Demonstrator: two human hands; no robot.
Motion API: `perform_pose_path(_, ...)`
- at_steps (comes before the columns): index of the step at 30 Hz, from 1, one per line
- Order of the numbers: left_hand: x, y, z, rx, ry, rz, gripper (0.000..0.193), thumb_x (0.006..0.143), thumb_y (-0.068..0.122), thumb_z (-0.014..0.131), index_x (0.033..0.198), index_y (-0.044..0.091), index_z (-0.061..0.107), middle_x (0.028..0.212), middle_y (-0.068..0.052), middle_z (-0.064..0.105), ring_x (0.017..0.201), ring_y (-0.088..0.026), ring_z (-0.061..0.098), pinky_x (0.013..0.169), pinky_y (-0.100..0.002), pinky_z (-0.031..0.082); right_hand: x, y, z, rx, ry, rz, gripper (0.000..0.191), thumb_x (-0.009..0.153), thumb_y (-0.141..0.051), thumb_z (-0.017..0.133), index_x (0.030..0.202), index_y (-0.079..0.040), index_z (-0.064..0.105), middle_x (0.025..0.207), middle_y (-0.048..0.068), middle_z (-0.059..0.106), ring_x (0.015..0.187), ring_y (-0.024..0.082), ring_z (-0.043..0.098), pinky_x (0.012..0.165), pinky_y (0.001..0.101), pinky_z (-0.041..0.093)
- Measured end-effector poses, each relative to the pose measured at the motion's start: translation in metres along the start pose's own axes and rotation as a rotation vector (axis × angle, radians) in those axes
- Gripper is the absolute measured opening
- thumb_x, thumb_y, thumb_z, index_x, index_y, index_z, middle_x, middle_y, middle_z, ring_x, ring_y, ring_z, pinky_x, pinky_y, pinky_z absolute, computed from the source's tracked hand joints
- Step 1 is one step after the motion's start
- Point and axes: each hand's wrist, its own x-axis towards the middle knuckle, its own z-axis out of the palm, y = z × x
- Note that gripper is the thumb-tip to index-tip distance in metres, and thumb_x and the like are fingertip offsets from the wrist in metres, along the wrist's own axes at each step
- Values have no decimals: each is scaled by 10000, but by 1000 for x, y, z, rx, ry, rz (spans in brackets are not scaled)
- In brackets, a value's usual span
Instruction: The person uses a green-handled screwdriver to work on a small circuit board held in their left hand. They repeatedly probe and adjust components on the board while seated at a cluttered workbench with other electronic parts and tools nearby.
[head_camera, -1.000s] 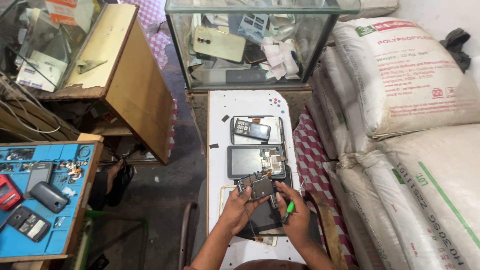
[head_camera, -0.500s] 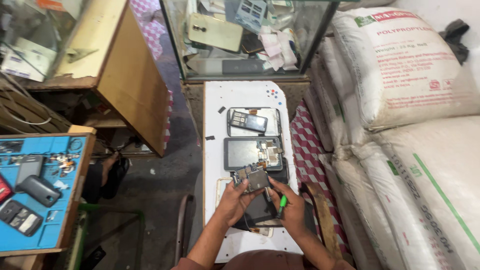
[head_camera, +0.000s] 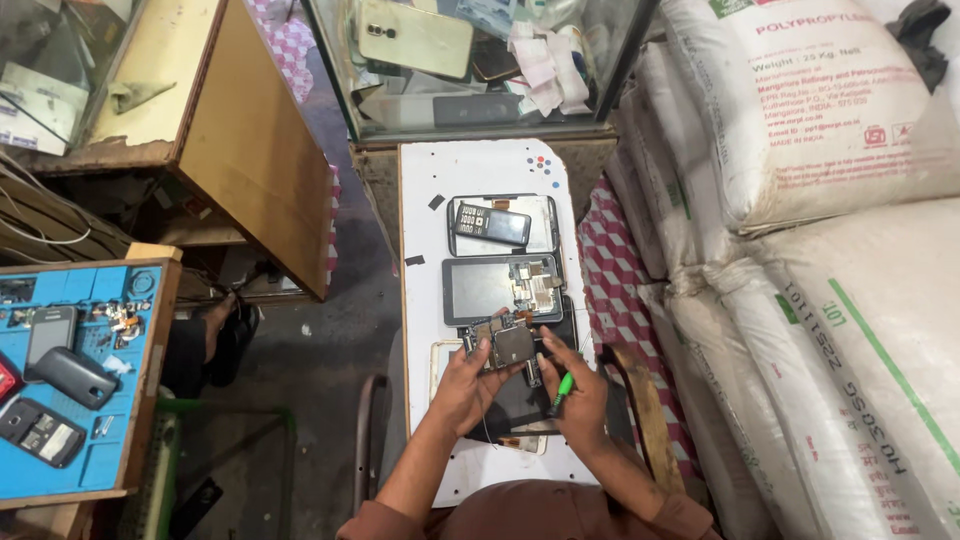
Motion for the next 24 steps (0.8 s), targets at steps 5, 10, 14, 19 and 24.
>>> perform_pose_path(5, 3, 4, 3, 43, -30, -13, 633, 1018, 363, 548, 1553, 66, 385, 1390, -135, 621, 1303, -251, 591, 1109, -448, 464, 1, 4, 1, 17, -7, 34, 316, 1010, -67, 653, 1318, 1, 645, 1366, 173, 697, 1213, 208, 692, 1014, 327, 550)
perform_pose_path(10, 5, 6, 5, 47, 20, -42, 668, 984, 426, 543, 1547, 102, 385, 1361, -157, 642, 1278, -257, 612, 1096, -442, 492, 3, 5, -10, 264, -92, 97, 529, 1083, -284, 462, 1507, 28, 407, 1534, 217, 532, 1131, 196, 649, 941, 335, 544)
perform_pose_path(14, 1, 8, 4, 55, -14, -12, 654, 1007, 423, 535, 1556, 108, 372, 1356, -164, 648, 1284, -251, 607, 1102, -424, 488, 8, 6, -13, 473, -62, 158, 630, 1068, -368, 414, 1531, 53, 337, 1538, 241, 506, 1126, 212, 647, 949, 358, 543)
perform_pose_path(19, 3, 6, 6, 41, 4, -13, 641, 1021, 435, 493, 1559, 107, 379, 1384, -127, 623, 1284, -229, 601, 1091, -424, 497, 10, -4, -17, 240, -116, 182, 511, 1086, -297, 446, 1457, 54, 456, 1441, 222, 614, 1097, 201, 684, 932, 351, 568)
perform_pose_path(24, 2, 6, 5, 43, 16, -11, 625, 1034, 421, 484, 1557, 92, 384, 1400, -118, 600, 1296, -226, 594, 1100, -421, 499, 13, -14, -12, 45, -150, 163, 400, 1049, -180, 517, 1387, 34, 544, 1344, 187, 695, 1049, 199, 732, 916, 329, 588)
